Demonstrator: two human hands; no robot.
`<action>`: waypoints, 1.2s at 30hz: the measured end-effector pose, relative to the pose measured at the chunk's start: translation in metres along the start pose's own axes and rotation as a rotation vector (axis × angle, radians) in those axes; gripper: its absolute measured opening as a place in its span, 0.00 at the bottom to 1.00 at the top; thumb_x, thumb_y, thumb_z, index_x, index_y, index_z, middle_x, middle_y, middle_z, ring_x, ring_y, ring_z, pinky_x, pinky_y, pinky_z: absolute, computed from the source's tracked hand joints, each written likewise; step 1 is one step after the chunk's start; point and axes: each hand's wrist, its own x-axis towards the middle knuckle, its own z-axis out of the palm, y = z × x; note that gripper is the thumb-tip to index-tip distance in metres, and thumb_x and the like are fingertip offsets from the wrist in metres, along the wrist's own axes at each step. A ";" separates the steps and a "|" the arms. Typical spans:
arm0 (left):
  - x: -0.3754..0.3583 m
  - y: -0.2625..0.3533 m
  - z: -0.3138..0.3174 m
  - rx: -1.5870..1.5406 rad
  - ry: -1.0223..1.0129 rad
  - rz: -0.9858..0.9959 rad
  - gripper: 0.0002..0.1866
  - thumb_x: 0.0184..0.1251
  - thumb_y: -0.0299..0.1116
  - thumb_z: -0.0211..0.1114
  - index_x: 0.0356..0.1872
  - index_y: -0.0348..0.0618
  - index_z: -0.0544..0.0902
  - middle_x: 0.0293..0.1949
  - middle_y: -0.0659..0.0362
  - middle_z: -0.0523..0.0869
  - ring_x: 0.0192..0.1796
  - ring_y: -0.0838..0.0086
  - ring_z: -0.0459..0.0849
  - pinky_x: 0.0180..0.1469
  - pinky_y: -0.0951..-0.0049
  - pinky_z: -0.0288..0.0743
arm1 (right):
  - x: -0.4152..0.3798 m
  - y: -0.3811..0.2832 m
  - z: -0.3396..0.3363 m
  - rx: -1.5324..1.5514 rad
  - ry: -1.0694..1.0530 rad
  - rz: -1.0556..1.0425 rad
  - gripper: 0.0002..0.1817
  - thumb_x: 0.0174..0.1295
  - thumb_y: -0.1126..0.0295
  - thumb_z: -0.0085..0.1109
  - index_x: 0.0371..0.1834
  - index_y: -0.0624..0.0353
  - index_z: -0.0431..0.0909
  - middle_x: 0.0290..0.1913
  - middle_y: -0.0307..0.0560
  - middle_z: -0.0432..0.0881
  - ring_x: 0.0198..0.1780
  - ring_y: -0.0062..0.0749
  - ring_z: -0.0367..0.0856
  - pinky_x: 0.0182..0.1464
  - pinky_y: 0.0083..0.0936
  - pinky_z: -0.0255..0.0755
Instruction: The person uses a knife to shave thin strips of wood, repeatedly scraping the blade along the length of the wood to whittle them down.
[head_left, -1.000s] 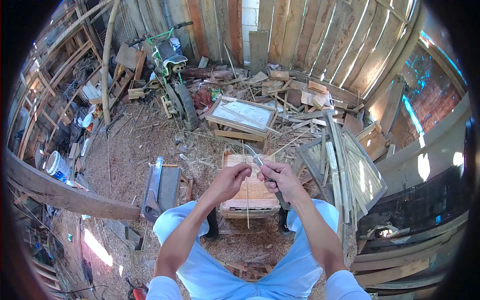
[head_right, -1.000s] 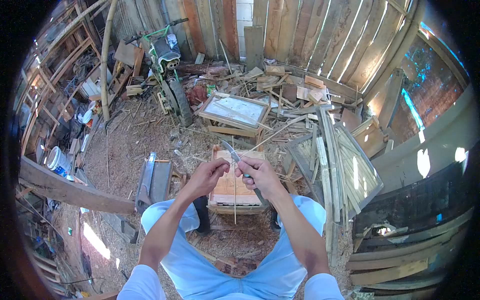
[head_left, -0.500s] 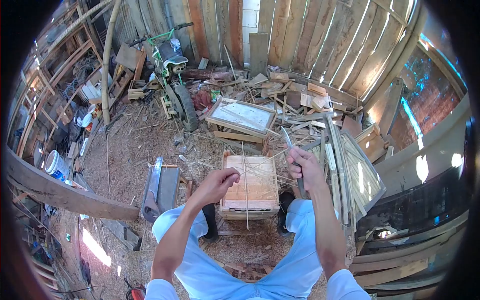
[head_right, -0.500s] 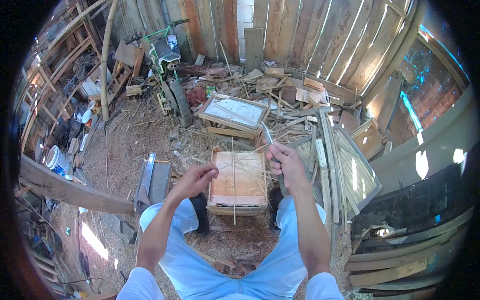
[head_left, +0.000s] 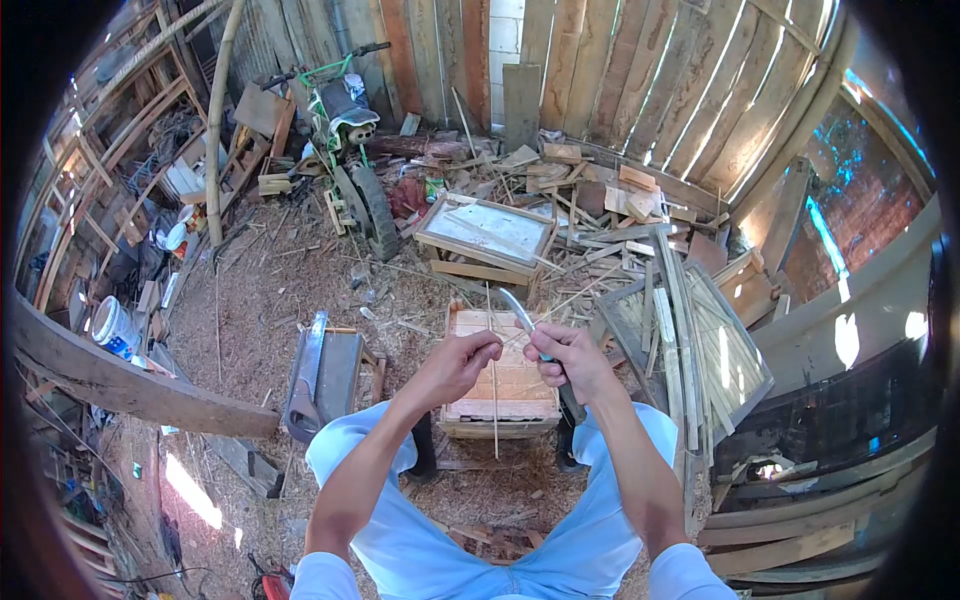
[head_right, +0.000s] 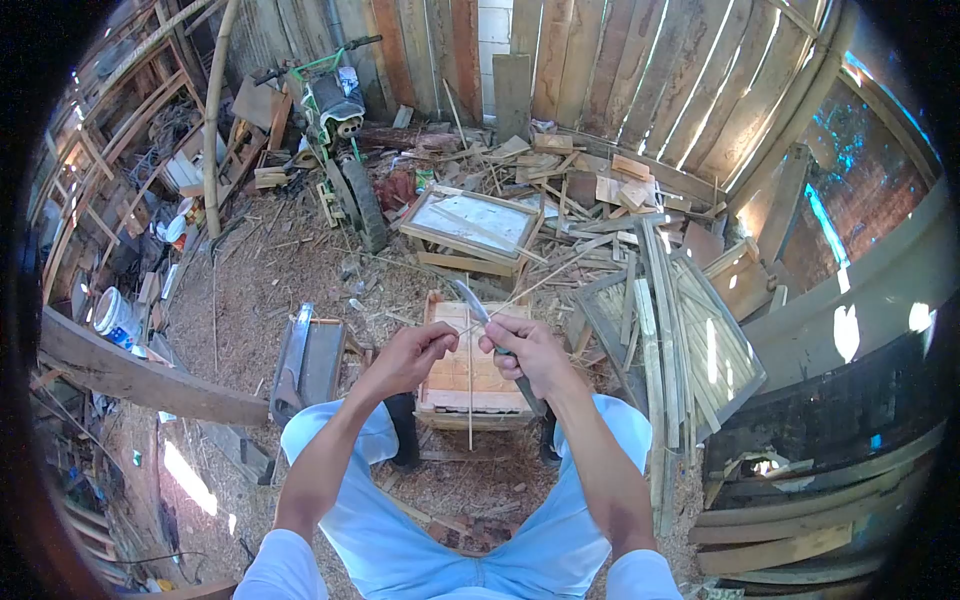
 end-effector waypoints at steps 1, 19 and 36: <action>0.000 0.003 -0.002 0.031 -0.038 -0.037 0.08 0.71 0.31 0.55 0.38 0.36 0.77 0.24 0.61 0.75 0.27 0.78 0.67 0.31 0.74 0.65 | -0.001 -0.001 -0.001 -0.003 0.022 -0.002 0.11 0.69 0.64 0.55 0.39 0.61 0.76 0.31 0.36 0.75 0.21 0.10 0.62 0.19 0.08 0.54; -0.018 -0.012 -0.034 0.017 -0.132 -0.131 0.10 0.72 0.32 0.53 0.40 0.33 0.77 0.28 0.59 0.77 0.34 0.78 0.70 0.39 0.74 0.68 | -0.006 -0.028 -0.061 0.126 0.144 -0.130 0.17 0.69 0.67 0.52 0.59 0.62 0.72 0.29 0.33 0.71 0.20 0.10 0.60 0.17 0.08 0.55; -0.006 -0.019 -0.028 0.167 0.172 -0.041 0.09 0.69 0.33 0.54 0.36 0.39 0.79 0.23 0.50 0.80 0.24 0.65 0.78 0.30 0.65 0.69 | -0.013 -0.019 -0.030 -0.125 0.114 -0.231 0.27 0.69 0.66 0.52 0.70 0.57 0.60 0.33 0.43 0.79 0.19 0.12 0.62 0.17 0.08 0.55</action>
